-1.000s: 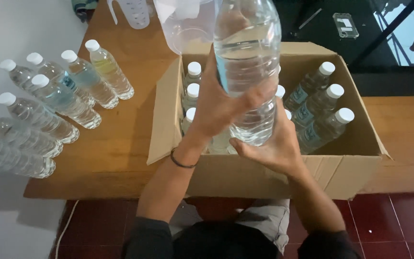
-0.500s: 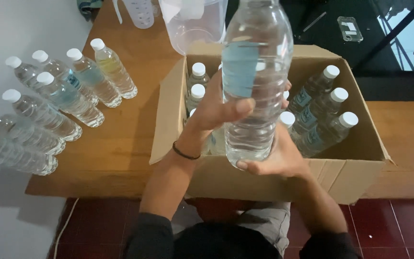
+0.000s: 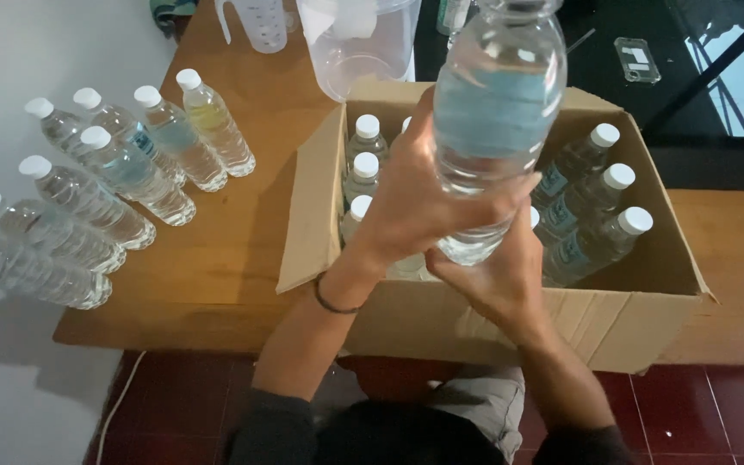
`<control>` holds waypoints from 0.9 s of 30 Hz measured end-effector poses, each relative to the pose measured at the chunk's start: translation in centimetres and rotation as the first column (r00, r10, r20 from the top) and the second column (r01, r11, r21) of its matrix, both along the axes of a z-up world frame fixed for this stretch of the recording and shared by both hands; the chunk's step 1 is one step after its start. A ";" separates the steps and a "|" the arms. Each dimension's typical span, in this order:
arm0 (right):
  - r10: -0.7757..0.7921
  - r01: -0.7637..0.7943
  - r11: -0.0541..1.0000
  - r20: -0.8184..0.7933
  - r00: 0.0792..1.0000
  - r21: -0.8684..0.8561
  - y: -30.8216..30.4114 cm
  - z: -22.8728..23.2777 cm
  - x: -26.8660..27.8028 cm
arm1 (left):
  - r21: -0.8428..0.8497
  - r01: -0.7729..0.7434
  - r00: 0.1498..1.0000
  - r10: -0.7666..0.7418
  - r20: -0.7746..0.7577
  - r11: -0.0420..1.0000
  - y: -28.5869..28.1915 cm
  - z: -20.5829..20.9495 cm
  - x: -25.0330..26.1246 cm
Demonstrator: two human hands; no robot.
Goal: The person is picking up plastic water bottles from a wooden table and carefully arranging them into a cardboard box.
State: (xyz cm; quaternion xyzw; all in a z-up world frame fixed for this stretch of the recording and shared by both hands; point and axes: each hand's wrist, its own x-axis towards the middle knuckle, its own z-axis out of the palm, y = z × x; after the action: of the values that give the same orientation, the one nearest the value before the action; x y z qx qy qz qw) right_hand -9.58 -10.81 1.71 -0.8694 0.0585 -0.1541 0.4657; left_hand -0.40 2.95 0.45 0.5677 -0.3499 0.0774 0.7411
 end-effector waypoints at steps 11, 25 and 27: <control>0.589 -0.643 0.744 0.276 0.760 0.182 -5.1 -3.7 1.8 | -0.101 0.071 0.997 -0.074 -0.020 0.992 0.7 -1.6 1.6; 0.187 -0.191 0.979 0.059 0.981 0.075 0.1 -2.2 -0.7 | 0.092 -0.027 1.000 0.029 -0.011 0.995 2.2 6.0 -1.8; 0.046 -0.035 0.995 0.121 0.992 -0.095 0.3 -3.0 -0.5 | 0.027 -0.130 0.984 0.132 -0.121 0.991 1.4 6.7 -2.7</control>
State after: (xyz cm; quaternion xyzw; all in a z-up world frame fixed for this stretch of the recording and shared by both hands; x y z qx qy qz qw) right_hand -10.09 -10.52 -1.26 -0.8801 0.0049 -0.2004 0.4305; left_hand -3.08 4.35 7.18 0.6003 -0.2662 0.0877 0.7490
